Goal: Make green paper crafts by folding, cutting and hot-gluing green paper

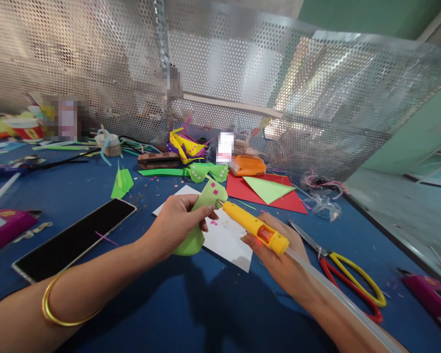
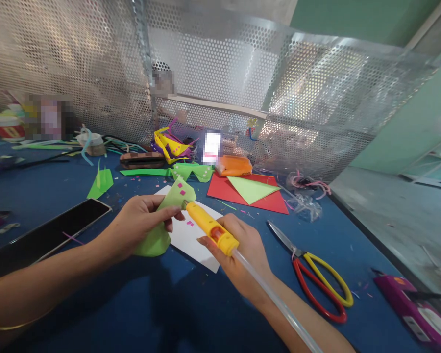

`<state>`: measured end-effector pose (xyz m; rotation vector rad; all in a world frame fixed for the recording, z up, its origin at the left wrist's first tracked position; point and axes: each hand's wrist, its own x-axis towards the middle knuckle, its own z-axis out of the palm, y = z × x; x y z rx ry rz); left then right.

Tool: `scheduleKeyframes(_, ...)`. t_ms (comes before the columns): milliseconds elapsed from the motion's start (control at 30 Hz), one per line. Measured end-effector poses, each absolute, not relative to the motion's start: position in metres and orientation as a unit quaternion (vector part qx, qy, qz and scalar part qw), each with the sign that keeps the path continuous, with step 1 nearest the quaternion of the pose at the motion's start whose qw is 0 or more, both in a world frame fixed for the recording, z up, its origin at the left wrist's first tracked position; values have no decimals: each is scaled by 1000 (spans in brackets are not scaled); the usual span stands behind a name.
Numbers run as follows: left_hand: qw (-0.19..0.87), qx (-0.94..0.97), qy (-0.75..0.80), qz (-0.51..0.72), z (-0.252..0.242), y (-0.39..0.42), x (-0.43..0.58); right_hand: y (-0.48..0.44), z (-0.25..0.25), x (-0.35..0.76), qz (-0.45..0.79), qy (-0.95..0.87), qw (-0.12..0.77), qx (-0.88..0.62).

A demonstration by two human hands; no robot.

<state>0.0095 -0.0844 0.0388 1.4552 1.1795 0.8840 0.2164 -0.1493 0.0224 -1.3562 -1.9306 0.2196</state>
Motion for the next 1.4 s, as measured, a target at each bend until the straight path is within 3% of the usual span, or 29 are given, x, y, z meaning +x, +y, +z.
scheduleKeyframes(1400, 519, 596, 492, 365, 39, -84, 11, -149, 23, 216, 14, -764, 360, -536)
